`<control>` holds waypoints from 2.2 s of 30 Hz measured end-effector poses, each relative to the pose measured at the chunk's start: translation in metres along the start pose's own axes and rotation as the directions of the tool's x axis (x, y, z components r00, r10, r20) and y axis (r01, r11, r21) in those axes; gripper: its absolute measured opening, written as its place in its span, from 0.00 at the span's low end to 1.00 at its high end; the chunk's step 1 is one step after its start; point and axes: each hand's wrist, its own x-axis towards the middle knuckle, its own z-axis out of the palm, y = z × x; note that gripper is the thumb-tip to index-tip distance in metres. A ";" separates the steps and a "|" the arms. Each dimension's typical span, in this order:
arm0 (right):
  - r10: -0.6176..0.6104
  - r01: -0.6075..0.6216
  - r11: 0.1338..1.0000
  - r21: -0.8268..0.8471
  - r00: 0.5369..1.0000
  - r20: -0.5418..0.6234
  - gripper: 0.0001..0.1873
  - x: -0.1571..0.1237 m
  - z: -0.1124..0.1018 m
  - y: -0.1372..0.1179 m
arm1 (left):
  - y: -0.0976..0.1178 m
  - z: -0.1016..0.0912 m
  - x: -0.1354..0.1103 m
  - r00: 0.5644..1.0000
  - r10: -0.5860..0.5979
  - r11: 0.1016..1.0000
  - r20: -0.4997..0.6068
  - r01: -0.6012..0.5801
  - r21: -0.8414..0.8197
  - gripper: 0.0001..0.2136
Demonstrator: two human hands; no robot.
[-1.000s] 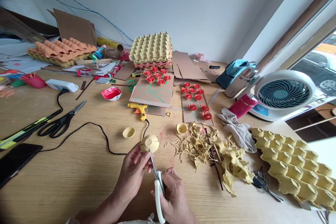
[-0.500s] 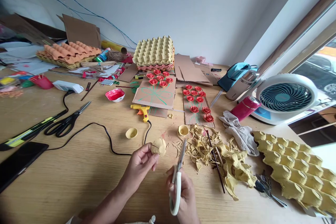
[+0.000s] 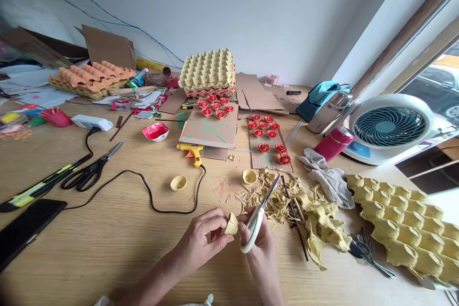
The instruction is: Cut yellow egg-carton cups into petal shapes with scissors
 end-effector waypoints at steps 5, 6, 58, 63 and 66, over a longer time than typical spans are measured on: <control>0.010 -0.013 0.999 0.048 0.998 0.069 0.21 -0.001 0.000 -0.004 | 0.001 0.000 0.001 0.999 0.027 1.000 -0.020 -0.027 0.010 0.10; 0.013 -0.017 0.999 0.052 0.997 0.081 0.20 -0.002 0.000 -0.005 | 0.000 0.001 0.001 0.999 0.034 0.999 -0.033 -0.034 0.011 0.10; 0.077 -0.041 0.989 -0.142 0.963 0.258 0.20 -0.007 0.004 -0.008 | -0.063 -0.064 0.068 0.988 0.086 0.597 0.125 -0.151 0.788 0.16; 0.064 -0.028 0.988 -0.152 0.970 0.236 0.19 -0.008 0.003 -0.011 | -0.063 -0.090 0.044 0.972 0.176 0.742 -0.153 -0.029 0.670 0.05; 0.046 -0.009 0.987 -0.160 0.974 0.223 0.19 -0.008 0.003 -0.012 | -0.046 -0.090 0.033 0.949 0.083 0.851 -0.303 0.091 0.517 0.11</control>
